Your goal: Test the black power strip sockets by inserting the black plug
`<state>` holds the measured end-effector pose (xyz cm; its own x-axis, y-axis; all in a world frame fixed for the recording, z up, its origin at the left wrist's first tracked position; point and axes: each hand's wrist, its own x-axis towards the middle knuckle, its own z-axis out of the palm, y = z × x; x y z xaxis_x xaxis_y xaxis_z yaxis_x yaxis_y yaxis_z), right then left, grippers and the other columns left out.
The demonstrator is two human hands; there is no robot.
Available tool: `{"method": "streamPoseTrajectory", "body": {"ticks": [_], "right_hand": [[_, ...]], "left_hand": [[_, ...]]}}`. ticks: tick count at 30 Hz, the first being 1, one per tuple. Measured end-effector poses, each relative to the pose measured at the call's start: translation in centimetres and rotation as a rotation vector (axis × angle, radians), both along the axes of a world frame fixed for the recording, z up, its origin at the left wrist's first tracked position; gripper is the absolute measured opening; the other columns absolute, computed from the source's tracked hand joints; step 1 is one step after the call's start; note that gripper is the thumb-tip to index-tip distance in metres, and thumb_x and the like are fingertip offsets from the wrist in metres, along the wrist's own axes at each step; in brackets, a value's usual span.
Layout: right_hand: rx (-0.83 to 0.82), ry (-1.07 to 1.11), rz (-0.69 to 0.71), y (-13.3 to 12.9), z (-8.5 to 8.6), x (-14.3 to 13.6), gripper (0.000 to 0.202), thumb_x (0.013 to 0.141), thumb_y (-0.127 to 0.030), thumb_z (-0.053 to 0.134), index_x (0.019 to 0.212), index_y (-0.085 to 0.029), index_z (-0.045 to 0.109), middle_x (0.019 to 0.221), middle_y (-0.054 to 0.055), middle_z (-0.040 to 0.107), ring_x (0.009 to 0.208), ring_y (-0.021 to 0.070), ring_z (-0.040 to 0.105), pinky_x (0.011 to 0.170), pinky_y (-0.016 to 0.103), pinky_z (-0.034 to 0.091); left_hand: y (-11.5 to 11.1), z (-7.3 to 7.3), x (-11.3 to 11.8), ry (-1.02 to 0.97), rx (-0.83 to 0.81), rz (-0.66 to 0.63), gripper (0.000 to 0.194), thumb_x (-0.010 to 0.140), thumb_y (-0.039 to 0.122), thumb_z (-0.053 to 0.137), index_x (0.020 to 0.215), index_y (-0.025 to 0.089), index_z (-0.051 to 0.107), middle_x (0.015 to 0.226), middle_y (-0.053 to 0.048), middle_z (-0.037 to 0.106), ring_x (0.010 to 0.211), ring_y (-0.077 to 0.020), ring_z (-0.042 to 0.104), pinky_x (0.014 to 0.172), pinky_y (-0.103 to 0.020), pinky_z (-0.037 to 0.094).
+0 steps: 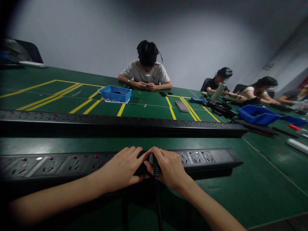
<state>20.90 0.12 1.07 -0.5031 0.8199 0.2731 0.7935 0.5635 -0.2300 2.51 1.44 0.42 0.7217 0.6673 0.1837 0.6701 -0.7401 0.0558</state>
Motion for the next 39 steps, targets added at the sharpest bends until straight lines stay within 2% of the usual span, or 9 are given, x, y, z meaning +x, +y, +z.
{"method": "streamPoseTrajectory", "body": {"ticks": [39], "right_hand": [[0.045, -0.008, -0.015, 0.06, -0.32, 0.15, 0.024, 0.086, -0.034, 0.045, 0.104, -0.019, 0.045, 0.086, 0.005, 0.061, 0.074, 0.0156, 0.059, 0.063, 0.024, 0.041]], "left_hand": [[-0.03, -0.11, -0.04, 0.006, 0.005, 0.006, 0.057, 0.080, 0.047, 0.047, 0.127, 0.016, 0.036, 0.097, -0.010, 0.052, 0.089, -0.0269, 0.049, 0.075, -0.039, 0.039]]}}
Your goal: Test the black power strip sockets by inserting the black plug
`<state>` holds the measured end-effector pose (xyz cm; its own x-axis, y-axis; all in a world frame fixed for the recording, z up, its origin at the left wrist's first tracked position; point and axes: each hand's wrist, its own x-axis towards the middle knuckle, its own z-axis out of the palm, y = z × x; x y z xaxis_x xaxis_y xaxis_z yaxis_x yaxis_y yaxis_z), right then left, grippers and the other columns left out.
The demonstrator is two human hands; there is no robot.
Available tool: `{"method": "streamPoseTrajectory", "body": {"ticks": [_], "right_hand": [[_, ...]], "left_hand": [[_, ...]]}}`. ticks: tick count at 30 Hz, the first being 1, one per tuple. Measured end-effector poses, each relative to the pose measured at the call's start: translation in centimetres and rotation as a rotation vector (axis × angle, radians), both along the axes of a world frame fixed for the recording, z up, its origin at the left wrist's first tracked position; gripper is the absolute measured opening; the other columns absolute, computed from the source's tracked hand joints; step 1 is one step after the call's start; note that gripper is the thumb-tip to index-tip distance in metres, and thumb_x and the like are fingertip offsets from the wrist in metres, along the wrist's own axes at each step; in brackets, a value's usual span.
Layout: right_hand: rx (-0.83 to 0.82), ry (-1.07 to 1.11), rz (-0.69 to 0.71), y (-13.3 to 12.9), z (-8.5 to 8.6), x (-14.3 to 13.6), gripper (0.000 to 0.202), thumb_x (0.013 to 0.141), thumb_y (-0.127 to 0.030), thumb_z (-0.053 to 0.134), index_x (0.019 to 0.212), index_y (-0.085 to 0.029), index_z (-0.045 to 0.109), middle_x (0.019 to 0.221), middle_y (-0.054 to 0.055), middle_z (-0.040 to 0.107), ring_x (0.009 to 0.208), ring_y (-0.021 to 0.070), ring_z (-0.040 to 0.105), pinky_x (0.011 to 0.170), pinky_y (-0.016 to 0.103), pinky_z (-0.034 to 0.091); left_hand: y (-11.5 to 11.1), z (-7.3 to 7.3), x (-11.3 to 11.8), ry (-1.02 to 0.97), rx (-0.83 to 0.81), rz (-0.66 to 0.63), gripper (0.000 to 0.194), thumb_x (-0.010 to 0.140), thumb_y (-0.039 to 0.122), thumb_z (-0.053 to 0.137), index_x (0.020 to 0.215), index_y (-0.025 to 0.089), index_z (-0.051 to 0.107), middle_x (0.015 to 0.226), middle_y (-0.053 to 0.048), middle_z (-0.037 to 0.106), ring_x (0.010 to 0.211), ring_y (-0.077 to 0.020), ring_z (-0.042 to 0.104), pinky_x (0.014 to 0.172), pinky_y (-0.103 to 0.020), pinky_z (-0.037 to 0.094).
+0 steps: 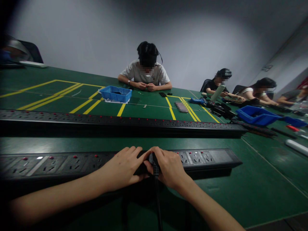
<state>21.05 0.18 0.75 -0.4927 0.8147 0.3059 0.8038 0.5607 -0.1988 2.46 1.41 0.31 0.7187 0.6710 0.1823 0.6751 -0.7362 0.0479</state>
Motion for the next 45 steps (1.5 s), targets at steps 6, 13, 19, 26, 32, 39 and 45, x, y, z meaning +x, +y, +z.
{"method": "streamPoseTrajectory", "body": {"ticks": [6, 13, 19, 26, 32, 39, 45], "right_hand": [[-0.010, -0.001, -0.001, -0.03, 0.08, -0.04, 0.024, 0.086, -0.035, 0.045, 0.103, -0.019, 0.044, 0.087, 0.006, 0.061, 0.077, 0.0165, 0.059, 0.064, 0.025, 0.042], [-0.029, 0.006, 0.005, -0.03, 0.09, -0.04, 0.025, 0.086, -0.034, 0.044, 0.105, -0.018, 0.043, 0.089, 0.007, 0.060, 0.079, 0.0173, 0.059, 0.066, 0.026, 0.042], [-0.014, -0.001, 0.000, -0.01, 0.10, 0.01, 0.025, 0.086, -0.035, 0.045, 0.104, -0.018, 0.044, 0.087, 0.007, 0.061, 0.078, 0.0170, 0.060, 0.065, 0.026, 0.042], [-0.021, -0.019, -0.016, 0.03, -0.11, 0.05, 0.026, 0.086, -0.036, 0.045, 0.104, -0.018, 0.043, 0.087, 0.006, 0.060, 0.077, 0.0170, 0.059, 0.065, 0.026, 0.041], [-0.028, -0.026, -0.026, 0.06, -0.25, 0.07, 0.025, 0.086, -0.036, 0.044, 0.104, -0.019, 0.042, 0.088, 0.005, 0.060, 0.079, 0.0175, 0.059, 0.066, 0.027, 0.041], [-0.033, -0.024, -0.018, -0.03, -0.08, 0.11, 0.026, 0.086, -0.036, 0.044, 0.104, -0.018, 0.042, 0.087, 0.005, 0.060, 0.078, 0.0174, 0.059, 0.066, 0.027, 0.041], [-0.029, -0.020, -0.026, -0.02, -0.05, 0.02, 0.026, 0.086, -0.036, 0.044, 0.105, -0.018, 0.043, 0.087, 0.006, 0.060, 0.077, 0.0170, 0.059, 0.065, 0.026, 0.041]], "left_hand": [[0.02, -0.10, -0.07, -0.007, 0.007, -0.003, 0.057, 0.081, 0.047, 0.046, 0.128, 0.016, 0.035, 0.096, -0.010, 0.052, 0.088, -0.0271, 0.050, 0.075, -0.039, 0.039], [0.07, -0.09, 0.07, -0.007, 0.010, -0.006, 0.060, 0.081, 0.048, 0.045, 0.130, 0.016, 0.032, 0.097, -0.010, 0.052, 0.088, -0.0267, 0.049, 0.075, -0.038, 0.039], [0.00, 0.03, 0.10, 0.000, 0.008, -0.005, 0.058, 0.081, 0.047, 0.045, 0.129, 0.015, 0.034, 0.097, -0.011, 0.051, 0.087, -0.0274, 0.049, 0.074, -0.039, 0.040], [0.04, -0.04, 0.06, 0.000, -0.001, -0.009, 0.060, 0.081, 0.047, 0.045, 0.130, 0.015, 0.031, 0.098, -0.011, 0.051, 0.088, -0.0276, 0.049, 0.075, -0.040, 0.040], [0.04, -0.05, 0.01, 0.004, -0.005, -0.007, 0.061, 0.081, 0.048, 0.045, 0.131, 0.016, 0.030, 0.100, -0.012, 0.051, 0.089, -0.0281, 0.049, 0.075, -0.040, 0.040], [0.08, -0.13, 0.02, 0.002, -0.005, -0.010, 0.060, 0.081, 0.047, 0.045, 0.130, 0.016, 0.032, 0.099, -0.012, 0.051, 0.089, -0.0280, 0.048, 0.076, -0.040, 0.040], [0.05, -0.15, 0.08, 0.001, -0.005, -0.007, 0.060, 0.081, 0.047, 0.045, 0.130, 0.015, 0.032, 0.099, -0.011, 0.051, 0.089, -0.0281, 0.048, 0.075, -0.040, 0.040]]}}
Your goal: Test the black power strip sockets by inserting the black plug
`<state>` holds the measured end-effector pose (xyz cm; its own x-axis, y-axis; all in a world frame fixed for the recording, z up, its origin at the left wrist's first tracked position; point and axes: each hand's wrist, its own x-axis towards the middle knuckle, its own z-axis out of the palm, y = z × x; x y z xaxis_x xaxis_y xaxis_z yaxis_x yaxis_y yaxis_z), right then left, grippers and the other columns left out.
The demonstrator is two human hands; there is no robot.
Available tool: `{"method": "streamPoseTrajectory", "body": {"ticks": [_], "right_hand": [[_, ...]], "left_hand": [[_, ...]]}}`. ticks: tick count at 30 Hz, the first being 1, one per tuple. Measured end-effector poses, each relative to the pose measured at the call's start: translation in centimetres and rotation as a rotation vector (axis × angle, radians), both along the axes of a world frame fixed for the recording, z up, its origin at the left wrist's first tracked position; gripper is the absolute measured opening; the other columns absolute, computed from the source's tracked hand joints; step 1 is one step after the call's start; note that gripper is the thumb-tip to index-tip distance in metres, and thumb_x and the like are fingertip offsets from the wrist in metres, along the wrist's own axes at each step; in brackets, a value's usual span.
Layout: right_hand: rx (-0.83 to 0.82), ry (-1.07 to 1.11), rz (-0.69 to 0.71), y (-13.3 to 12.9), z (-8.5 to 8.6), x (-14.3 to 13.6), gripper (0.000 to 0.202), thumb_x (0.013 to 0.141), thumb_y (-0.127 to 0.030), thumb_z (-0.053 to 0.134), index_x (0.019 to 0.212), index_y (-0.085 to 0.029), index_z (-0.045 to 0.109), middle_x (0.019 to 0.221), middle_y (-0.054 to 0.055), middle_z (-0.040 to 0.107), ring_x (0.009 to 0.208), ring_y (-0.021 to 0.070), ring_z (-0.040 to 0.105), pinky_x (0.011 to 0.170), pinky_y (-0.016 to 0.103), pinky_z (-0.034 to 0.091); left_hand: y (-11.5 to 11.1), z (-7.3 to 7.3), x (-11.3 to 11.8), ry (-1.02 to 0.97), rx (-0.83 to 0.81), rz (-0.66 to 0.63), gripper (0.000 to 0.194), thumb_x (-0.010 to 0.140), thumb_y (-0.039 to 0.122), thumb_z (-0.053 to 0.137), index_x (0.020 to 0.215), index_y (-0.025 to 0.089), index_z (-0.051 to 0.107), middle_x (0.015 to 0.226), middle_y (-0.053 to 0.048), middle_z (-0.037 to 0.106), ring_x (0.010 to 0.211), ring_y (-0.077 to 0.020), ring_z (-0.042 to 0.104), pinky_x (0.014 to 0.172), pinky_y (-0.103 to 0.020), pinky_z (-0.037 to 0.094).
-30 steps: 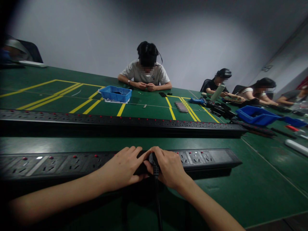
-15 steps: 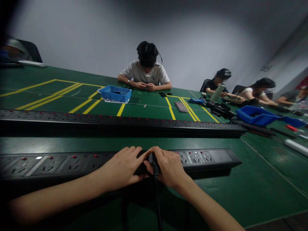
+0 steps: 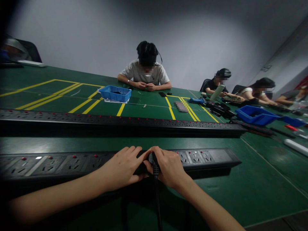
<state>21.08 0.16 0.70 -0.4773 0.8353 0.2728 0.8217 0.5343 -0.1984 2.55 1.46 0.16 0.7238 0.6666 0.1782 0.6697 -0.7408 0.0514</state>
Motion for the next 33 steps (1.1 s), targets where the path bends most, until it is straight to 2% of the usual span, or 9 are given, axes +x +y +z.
{"method": "streamPoseTrajectory", "body": {"ticks": [12, 20, 25, 27, 29, 31, 33], "right_hand": [[0.034, -0.015, 0.000, 0.1, -0.1, 0.1, 0.026, 0.086, -0.037, 0.044, 0.104, -0.018, 0.043, 0.084, 0.005, 0.060, 0.073, 0.0167, 0.059, 0.062, 0.025, 0.039], [-0.018, 0.000, 0.000, 0.0, 0.1, 0.0, 0.027, 0.087, -0.037, 0.043, 0.105, -0.018, 0.043, 0.087, 0.005, 0.059, 0.077, 0.0174, 0.058, 0.065, 0.026, 0.040], [0.026, 0.028, -0.011, 0.0, -0.3, -0.2, 0.025, 0.085, -0.038, 0.046, 0.102, -0.019, 0.045, 0.083, 0.004, 0.060, 0.074, 0.0174, 0.058, 0.063, 0.026, 0.039], [0.067, 0.173, -0.070, -0.3, 0.1, -0.2, 0.021, 0.085, -0.038, 0.046, 0.097, -0.020, 0.045, 0.073, 0.001, 0.057, 0.062, 0.0139, 0.056, 0.056, 0.023, 0.038], [0.143, 0.439, -0.205, -0.7, 1.1, 0.3, 0.017, 0.086, -0.037, 0.043, 0.092, -0.021, 0.045, 0.063, -0.003, 0.050, 0.050, 0.0101, 0.047, 0.048, 0.021, 0.035], [0.273, 0.728, -0.351, -0.9, 2.5, 1.3, 0.018, 0.087, -0.038, 0.039, 0.088, -0.021, 0.045, 0.061, -0.005, 0.043, 0.045, 0.0085, 0.040, 0.043, 0.020, 0.032], [0.423, 0.964, -0.408, -0.9, 3.5, 2.5, 0.019, 0.087, -0.038, 0.037, 0.086, -0.021, 0.046, 0.059, -0.005, 0.037, 0.042, 0.0081, 0.033, 0.039, 0.020, 0.027]], "left_hand": [[0.1, 0.1, 0.0, 0.001, 0.005, -0.002, 0.057, 0.081, 0.047, 0.045, 0.128, 0.016, 0.035, 0.098, -0.011, 0.051, 0.087, -0.0274, 0.049, 0.074, -0.040, 0.040], [0.1, 0.0, -0.1, 0.001, 0.013, 0.000, 0.059, 0.081, 0.047, 0.044, 0.130, 0.016, 0.032, 0.098, -0.011, 0.051, 0.087, -0.0269, 0.049, 0.074, -0.039, 0.039], [0.0, -0.1, -0.1, -0.003, 0.015, 0.001, 0.061, 0.081, 0.048, 0.044, 0.132, 0.017, 0.030, 0.097, -0.010, 0.052, 0.088, -0.0268, 0.049, 0.075, -0.038, 0.039], [0.0, -0.1, -0.1, 0.003, 0.011, 0.001, 0.065, 0.082, 0.048, 0.043, 0.136, 0.018, 0.023, 0.098, -0.010, 0.052, 0.087, -0.0261, 0.049, 0.075, -0.037, 0.038], [0.0, -0.1, -0.1, 0.010, 0.011, 0.002, 0.067, 0.083, 0.049, 0.042, 0.138, 0.019, 0.018, 0.100, -0.011, 0.052, 0.087, -0.0258, 0.049, 0.076, -0.037, 0.038], [0.0, 0.0, -0.2, 0.016, 0.015, 0.001, 0.067, 0.083, 0.050, 0.040, 0.138, 0.019, 0.018, 0.101, -0.012, 0.053, 0.088, -0.0264, 0.050, 0.077, -0.038, 0.037], [0.0, 0.0, -0.2, 0.017, 0.019, -0.003, 0.067, 0.083, 0.052, 0.040, 0.138, 0.019, 0.019, 0.101, -0.012, 0.053, 0.089, -0.0267, 0.050, 0.078, -0.038, 0.037]]}}
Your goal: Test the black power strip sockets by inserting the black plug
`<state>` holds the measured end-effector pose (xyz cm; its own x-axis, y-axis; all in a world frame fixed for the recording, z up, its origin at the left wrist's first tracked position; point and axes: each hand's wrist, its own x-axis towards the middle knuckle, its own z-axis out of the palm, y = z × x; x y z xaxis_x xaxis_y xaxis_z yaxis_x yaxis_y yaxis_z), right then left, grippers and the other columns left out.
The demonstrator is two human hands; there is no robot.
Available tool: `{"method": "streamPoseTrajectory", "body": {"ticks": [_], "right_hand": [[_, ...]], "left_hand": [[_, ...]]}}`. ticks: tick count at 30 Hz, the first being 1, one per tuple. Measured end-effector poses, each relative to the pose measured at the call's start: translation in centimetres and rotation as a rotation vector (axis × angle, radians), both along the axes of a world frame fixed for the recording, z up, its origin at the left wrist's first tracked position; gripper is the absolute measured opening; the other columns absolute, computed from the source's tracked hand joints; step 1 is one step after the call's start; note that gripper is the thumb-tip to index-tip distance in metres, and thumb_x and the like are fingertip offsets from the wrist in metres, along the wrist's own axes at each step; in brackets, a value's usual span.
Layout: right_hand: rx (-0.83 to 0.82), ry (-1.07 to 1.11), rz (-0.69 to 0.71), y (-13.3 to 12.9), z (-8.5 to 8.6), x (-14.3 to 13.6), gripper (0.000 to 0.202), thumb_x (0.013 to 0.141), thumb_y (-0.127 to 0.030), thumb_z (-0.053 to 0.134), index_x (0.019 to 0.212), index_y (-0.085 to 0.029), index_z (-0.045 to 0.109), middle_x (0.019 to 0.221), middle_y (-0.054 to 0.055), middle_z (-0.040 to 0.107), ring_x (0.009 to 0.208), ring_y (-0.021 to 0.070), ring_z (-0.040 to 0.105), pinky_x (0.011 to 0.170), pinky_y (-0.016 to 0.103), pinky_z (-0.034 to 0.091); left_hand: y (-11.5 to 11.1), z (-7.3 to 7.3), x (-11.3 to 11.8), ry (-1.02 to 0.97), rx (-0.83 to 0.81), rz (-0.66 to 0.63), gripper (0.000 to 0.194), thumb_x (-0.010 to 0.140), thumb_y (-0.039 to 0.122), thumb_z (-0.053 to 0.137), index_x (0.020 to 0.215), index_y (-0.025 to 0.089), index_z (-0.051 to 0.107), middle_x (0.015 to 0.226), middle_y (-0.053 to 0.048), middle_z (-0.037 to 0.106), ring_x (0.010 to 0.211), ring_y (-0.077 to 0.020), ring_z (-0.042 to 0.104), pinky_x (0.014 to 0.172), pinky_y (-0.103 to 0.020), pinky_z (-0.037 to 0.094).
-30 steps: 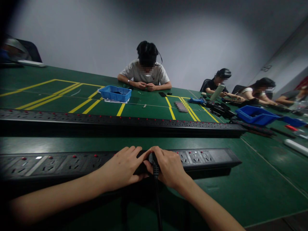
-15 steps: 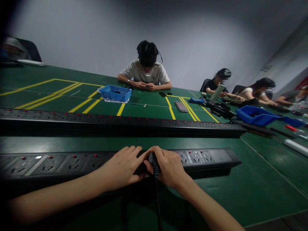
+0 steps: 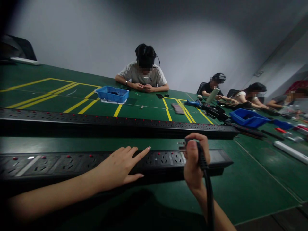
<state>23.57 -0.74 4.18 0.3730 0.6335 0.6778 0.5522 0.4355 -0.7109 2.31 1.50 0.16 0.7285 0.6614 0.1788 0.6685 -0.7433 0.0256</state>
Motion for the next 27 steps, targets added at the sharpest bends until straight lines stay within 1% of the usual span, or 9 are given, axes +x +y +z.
{"method": "streamPoseTrajectory", "body": {"ticks": [2, 5, 7, 10, 16, 18, 20, 24, 27], "right_hand": [[0.070, 0.066, -0.030, 0.4, 0.3, 1.1, 0.019, 0.087, -0.038, 0.037, 0.086, -0.021, 0.045, 0.061, -0.005, 0.036, 0.044, 0.0087, 0.034, 0.039, 0.020, 0.027], [-0.049, -0.105, 0.014, 1.4, -0.3, 1.6, 0.019, 0.087, -0.038, 0.037, 0.085, -0.021, 0.044, 0.068, -0.002, 0.042, 0.055, 0.0111, 0.043, 0.048, 0.022, 0.035], [-0.129, -0.209, 0.077, 2.0, -0.8, 1.1, 0.021, 0.088, -0.038, 0.035, 0.082, -0.021, 0.046, 0.069, -0.002, 0.044, 0.059, 0.0119, 0.044, 0.052, 0.023, 0.036], [-0.203, -0.297, 0.159, 2.3, -1.2, -0.2, 0.026, 0.089, -0.040, 0.034, 0.078, -0.020, 0.047, 0.064, -0.002, 0.045, 0.057, 0.0116, 0.044, 0.053, 0.023, 0.034], [-0.341, -0.446, 0.272, 1.9, -0.6, -2.7, 0.020, 0.088, -0.041, 0.038, 0.089, -0.021, 0.043, 0.060, -0.005, 0.049, 0.052, 0.0111, 0.049, 0.051, 0.022, 0.034], [-0.373, -0.498, 0.289, 1.7, -0.5, -3.6, 0.020, 0.087, -0.042, 0.040, 0.090, -0.022, 0.040, 0.057, -0.007, 0.047, 0.049, 0.0114, 0.049, 0.049, 0.021, 0.032], [-0.401, -0.557, 0.308, 1.5, -0.6, -4.9, 0.020, 0.086, -0.042, 0.042, 0.088, -0.022, 0.040, 0.055, -0.007, 0.047, 0.048, 0.0118, 0.049, 0.048, 0.021, 0.032], [-0.439, -0.737, 0.353, 1.3, -1.2, -7.5, 0.017, 0.085, -0.040, 0.043, 0.086, -0.023, 0.041, 0.060, -0.005, 0.053, 0.053, 0.0125, 0.054, 0.050, 0.020, 0.032], [-0.441, -0.894, 0.352, 1.4, -1.5, -8.5, 0.013, 0.086, -0.036, 0.041, 0.086, -0.023, 0.042, 0.062, -0.004, 0.056, 0.053, 0.0129, 0.056, 0.049, 0.020, 0.030]], "left_hand": [[0.0, 0.0, 0.0, -0.001, 0.000, -0.004, 0.068, 0.083, 0.053, 0.040, 0.138, 0.019, 0.019, 0.102, -0.012, 0.053, 0.089, -0.0265, 0.050, 0.079, -0.038, 0.037], [0.1, 0.1, 0.0, -0.005, -0.015, -0.010, 0.069, 0.082, 0.053, 0.041, 0.138, 0.021, 0.018, 0.104, -0.011, 0.053, 0.090, -0.0260, 0.051, 0.079, -0.038, 0.037], [0.2, 0.2, 0.0, -0.014, -0.034, -0.011, 0.069, 0.081, 0.053, 0.042, 0.138, 0.022, 0.018, 0.106, -0.010, 0.053, 0.090, -0.0255, 0.051, 0.078, -0.037, 0.038], [0.1, 0.3, -0.6, -0.010, -0.036, -0.009, 0.071, 0.080, 0.054, 0.044, 0.138, 0.025, 0.016, 0.109, -0.010, 0.052, 0.091, -0.0262, 0.051, 0.077, -0.037, 0.038], [-0.1, 0.2, -3.5, 0.044, -0.003, 0.067, 0.070, 0.079, 0.058, 0.041, 0.138, 0.029, 0.016, 0.103, -0.009, 0.054, 0.086, -0.0272, 0.053, 0.074, -0.039, 0.038], [-0.3, 0.0, -4.1, 0.020, 0.004, 0.073, 0.070, 0.080, 0.060, 0.039, 0.138, 0.027, 0.018, 0.101, -0.010, 0.054, 0.086, -0.0267, 0.053, 0.074, -0.039, 0.038], [-0.4, -0.2, -4.4, -0.013, 0.021, 0.081, 0.072, 0.080, 0.061, 0.037, 0.137, 0.021, 0.021, 0.100, -0.011, 0.055, 0.086, -0.0273, 0.053, 0.075, -0.039, 0.038], [-0.5, -0.6, -4.3, -0.047, 0.032, 0.088, 0.074, 0.079, 0.062, 0.037, 0.133, 0.013, 0.029, 0.101, -0.014, 0.055, 0.088, -0.0289, 0.052, 0.076, -0.040, 0.037], [-0.5, -0.8, -4.3, -0.054, 0.033, 0.084, 0.073, 0.080, 0.062, 0.036, 0.131, 0.010, 0.033, 0.105, -0.015, 0.054, 0.091, -0.0293, 0.051, 0.079, -0.041, 0.035]]}}
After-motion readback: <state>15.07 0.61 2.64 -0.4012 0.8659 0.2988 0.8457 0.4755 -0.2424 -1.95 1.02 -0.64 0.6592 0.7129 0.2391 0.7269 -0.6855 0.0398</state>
